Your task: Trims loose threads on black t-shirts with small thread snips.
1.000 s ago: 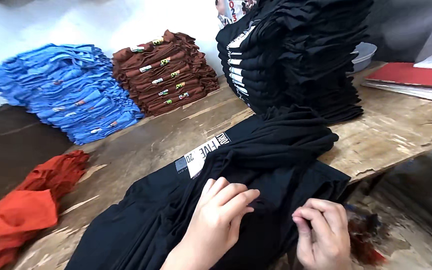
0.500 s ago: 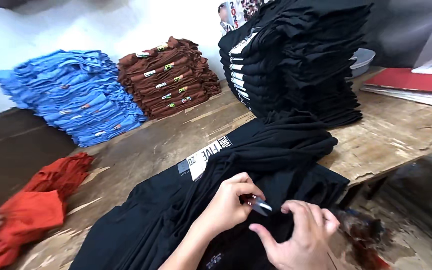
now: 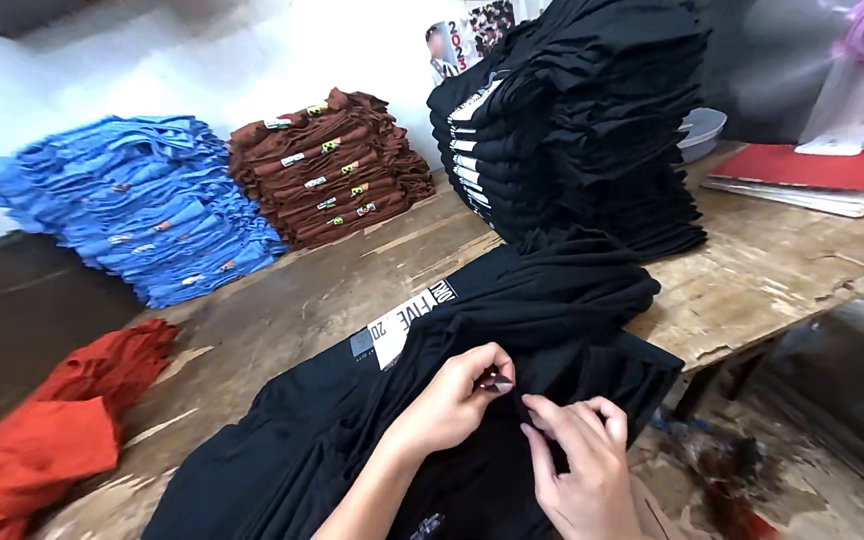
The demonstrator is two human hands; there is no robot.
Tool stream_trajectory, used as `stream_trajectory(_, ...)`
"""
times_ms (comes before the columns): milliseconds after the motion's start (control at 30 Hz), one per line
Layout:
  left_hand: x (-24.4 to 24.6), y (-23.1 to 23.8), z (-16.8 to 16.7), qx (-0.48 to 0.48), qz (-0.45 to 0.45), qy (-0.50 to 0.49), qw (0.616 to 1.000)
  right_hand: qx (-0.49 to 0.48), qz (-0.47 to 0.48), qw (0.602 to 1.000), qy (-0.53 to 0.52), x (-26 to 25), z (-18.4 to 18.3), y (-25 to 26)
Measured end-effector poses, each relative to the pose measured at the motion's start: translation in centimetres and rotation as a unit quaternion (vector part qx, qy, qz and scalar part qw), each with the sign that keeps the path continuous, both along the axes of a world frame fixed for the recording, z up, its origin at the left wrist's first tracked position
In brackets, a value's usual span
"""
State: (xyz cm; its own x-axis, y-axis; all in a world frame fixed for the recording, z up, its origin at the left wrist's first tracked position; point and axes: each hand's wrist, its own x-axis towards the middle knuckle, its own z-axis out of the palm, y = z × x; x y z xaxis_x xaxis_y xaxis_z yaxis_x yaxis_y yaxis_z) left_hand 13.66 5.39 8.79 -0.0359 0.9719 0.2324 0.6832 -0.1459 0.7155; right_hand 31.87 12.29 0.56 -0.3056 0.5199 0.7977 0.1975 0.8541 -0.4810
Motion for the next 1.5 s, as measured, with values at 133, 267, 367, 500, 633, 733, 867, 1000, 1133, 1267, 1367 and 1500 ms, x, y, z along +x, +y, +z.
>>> stream_trajectory(133, 1.5, 0.9, -0.9, 0.020, 0.129, 0.066, 0.989, 0.036, -0.054, 0.997, -0.044, 1.1, -0.4, 1.7)
stream_trajectory(267, 1.5, -0.5, -1.2, 0.103, 0.169, 0.071, 0.978, 0.049, -0.063, 0.997, 0.021, 2.8, -0.4, 1.5)
stream_trajectory(367, 2.3, -2.7, -0.7, 0.151, 0.136, 0.127, 0.971, 0.057, -0.055, 0.996, 0.048, 3.9, 0.0, 0.8)
stream_trajectory(500, 4.0, -3.3, -1.6, 0.203, 0.101, 0.225, 0.947, 0.075, -0.030, 0.996, 0.045, 4.0, 0.1, 0.3)
stream_trajectory(633, 4.4, -3.6, -2.1, 0.167, 0.135, 0.223, 0.951, 0.047, -0.014, 0.998, 0.040, 4.3, -0.2, 0.3)
stream_trajectory(733, 4.3, -4.0, -2.1, 0.044, 0.139, 0.138, 0.980, -0.007, -0.033, 0.999, -0.024, 4.4, -0.3, 0.8)
stream_trajectory(867, 2.8, -3.7, -1.1, -0.039, 0.078, -0.068, 0.994, 0.003, 0.018, 0.997, -0.073, 3.6, -0.9, 1.4)
stream_trajectory(1000, 1.6, -3.8, -0.8, -0.049, 0.063, -0.170, 0.982, -0.015, 0.019, 0.999, -0.032, 3.6, 0.3, 1.2)
stream_trajectory(1133, 1.5, -4.0, -0.8, -0.037, 0.050, -0.168, 0.984, -0.065, 0.024, 0.997, -0.038, 1.6, 1.6, 1.0)
stream_trajectory(1267, 1.6, -4.6, -0.8, 0.004, 0.048, -0.097, 0.994, -0.041, 0.075, 0.995, 0.046, 1.2, 0.6, 1.0)
stream_trajectory(1367, 2.6, -5.5, -0.5, 0.069, 0.090, 0.032, 0.993, -0.054, 0.091, 0.992, 0.066, 2.9, 0.5, 1.0)
stream_trajectory(1500, 5.0, -5.9, -0.1, 0.204, 0.157, 0.272, 0.927, -0.045, 0.083, 0.993, 0.065, 4.2, -0.2, 1.1)
